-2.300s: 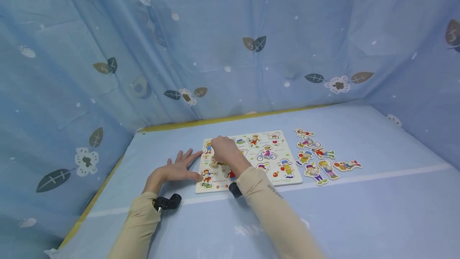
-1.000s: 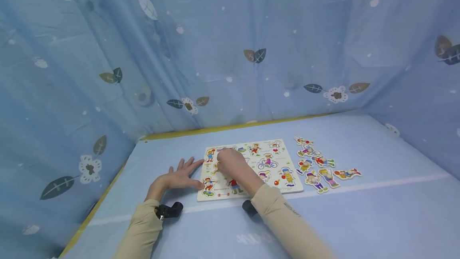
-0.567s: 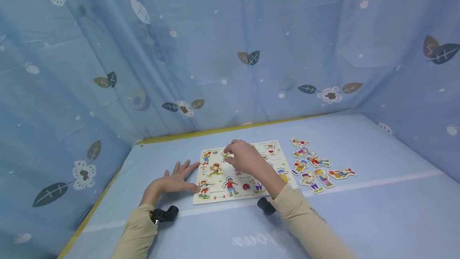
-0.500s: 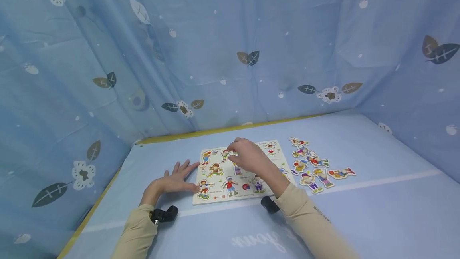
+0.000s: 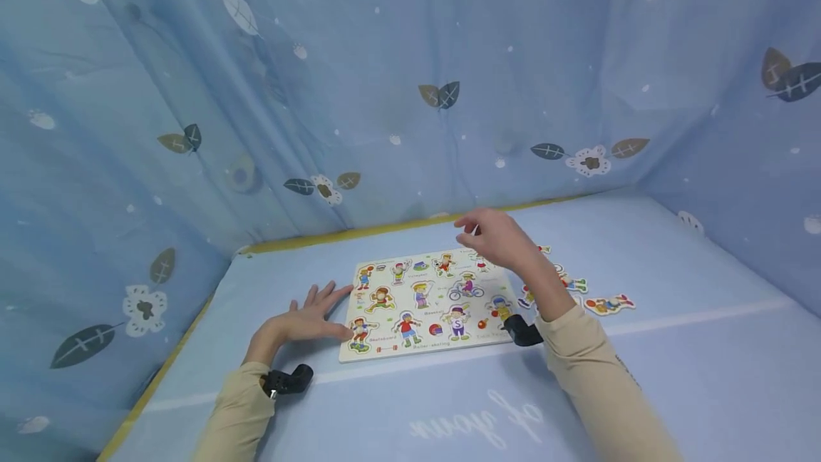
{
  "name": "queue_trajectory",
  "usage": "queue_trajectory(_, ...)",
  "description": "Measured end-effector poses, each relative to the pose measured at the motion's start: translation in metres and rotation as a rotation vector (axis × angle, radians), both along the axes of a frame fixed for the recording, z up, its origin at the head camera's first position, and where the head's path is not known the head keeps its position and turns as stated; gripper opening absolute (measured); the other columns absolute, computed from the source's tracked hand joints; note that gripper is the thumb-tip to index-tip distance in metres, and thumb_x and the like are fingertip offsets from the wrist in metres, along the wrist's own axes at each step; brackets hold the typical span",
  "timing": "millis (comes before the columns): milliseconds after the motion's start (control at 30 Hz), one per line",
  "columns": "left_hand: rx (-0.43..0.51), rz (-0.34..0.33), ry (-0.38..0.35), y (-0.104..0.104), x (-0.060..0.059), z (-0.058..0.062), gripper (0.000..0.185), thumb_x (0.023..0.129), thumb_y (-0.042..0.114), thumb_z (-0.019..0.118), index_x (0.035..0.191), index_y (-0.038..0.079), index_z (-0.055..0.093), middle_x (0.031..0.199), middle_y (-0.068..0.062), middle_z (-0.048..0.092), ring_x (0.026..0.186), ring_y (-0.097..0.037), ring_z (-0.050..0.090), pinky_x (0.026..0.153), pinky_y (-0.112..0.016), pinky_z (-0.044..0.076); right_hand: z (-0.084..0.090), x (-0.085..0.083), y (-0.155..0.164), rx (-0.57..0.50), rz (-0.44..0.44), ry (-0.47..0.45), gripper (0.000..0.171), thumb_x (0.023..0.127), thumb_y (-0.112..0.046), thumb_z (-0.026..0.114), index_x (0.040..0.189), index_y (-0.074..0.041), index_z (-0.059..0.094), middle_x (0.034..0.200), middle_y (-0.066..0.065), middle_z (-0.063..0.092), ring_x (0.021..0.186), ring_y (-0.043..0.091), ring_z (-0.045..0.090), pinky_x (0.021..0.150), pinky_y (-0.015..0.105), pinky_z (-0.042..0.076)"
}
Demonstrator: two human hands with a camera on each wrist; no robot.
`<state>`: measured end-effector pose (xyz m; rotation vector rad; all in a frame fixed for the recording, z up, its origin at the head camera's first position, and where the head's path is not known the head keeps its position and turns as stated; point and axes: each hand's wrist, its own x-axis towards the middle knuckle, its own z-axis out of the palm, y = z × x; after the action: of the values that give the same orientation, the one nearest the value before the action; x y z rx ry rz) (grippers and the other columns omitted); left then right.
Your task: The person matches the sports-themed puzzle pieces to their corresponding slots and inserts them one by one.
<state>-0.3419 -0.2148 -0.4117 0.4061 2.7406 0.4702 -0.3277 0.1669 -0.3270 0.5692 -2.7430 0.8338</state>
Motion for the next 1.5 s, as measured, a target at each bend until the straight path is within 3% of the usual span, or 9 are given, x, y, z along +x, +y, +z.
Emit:
queue_trajectory(333,0.032,-0.003,-0.03,-0.006,-0.001,0.006,0.106,0.072,0.064,0.07,0.159,0.03,0.02,0.166,-0.016,0.001,0.149,-0.045,-0.013,0.11,-0.074,-0.006,0.021,0.006,0.043,-0.035,-0.098,-0.03,0.032,0.097,-0.014,0.061,0.126,0.0,0.064,0.106,0.018,0.066,0.095,0.03,0.061,0.076,0.042,0.05)
queue_trajectory(600,0.033,0.0,-0.03,0.001,-0.002,0.002,0.107,0.071,0.066,0.07,0.159,0.03,0.02,0.166,-0.016,0.001,0.149,-0.045,-0.012,0.111,-0.074,-0.006,0.022,0.008,0.066,-0.018,-0.138,-0.046,0.033,0.097,-0.013,0.061,0.126,0.002,0.063,0.109,0.021,0.065,0.1,0.033,0.06,0.08,0.048,0.05)
queue_trajectory(900,0.018,0.007,-0.014,0.002,0.001,0.002,0.107,0.071,0.067,0.07,0.159,0.029,0.021,0.166,-0.016,0.003,0.149,-0.046,-0.009,0.111,-0.074,-0.005,0.001,-0.002,0.085,0.043,-0.176,-0.129,0.035,0.095,-0.014,0.062,0.124,0.005,0.063,0.107,0.022,0.065,0.095,0.033,0.06,0.079,0.048,0.052)
queue_trajectory(1133,0.006,0.003,-0.002,0.001,0.002,0.001,0.106,0.072,0.065,0.071,0.159,0.029,0.022,0.166,-0.016,0.004,0.149,-0.046,-0.008,0.111,-0.074,-0.003,-0.021,-0.01,0.091,0.094,-0.194,-0.285,0.037,0.094,-0.017,0.063,0.123,0.007,0.063,0.109,0.022,0.064,0.095,0.032,0.059,0.08,0.047,0.052)
queue_trajectory(1500,0.002,0.011,-0.004,0.001,0.003,0.002,0.105,0.071,0.067,0.07,0.158,0.032,0.023,0.167,-0.013,0.004,0.15,-0.044,-0.009,0.112,-0.073,-0.004,-0.043,-0.011,0.105,0.141,-0.22,-0.415,0.033,0.092,-0.014,0.063,0.118,0.007,0.065,0.11,0.023,0.065,0.092,0.03,0.06,0.08,0.047,0.052)
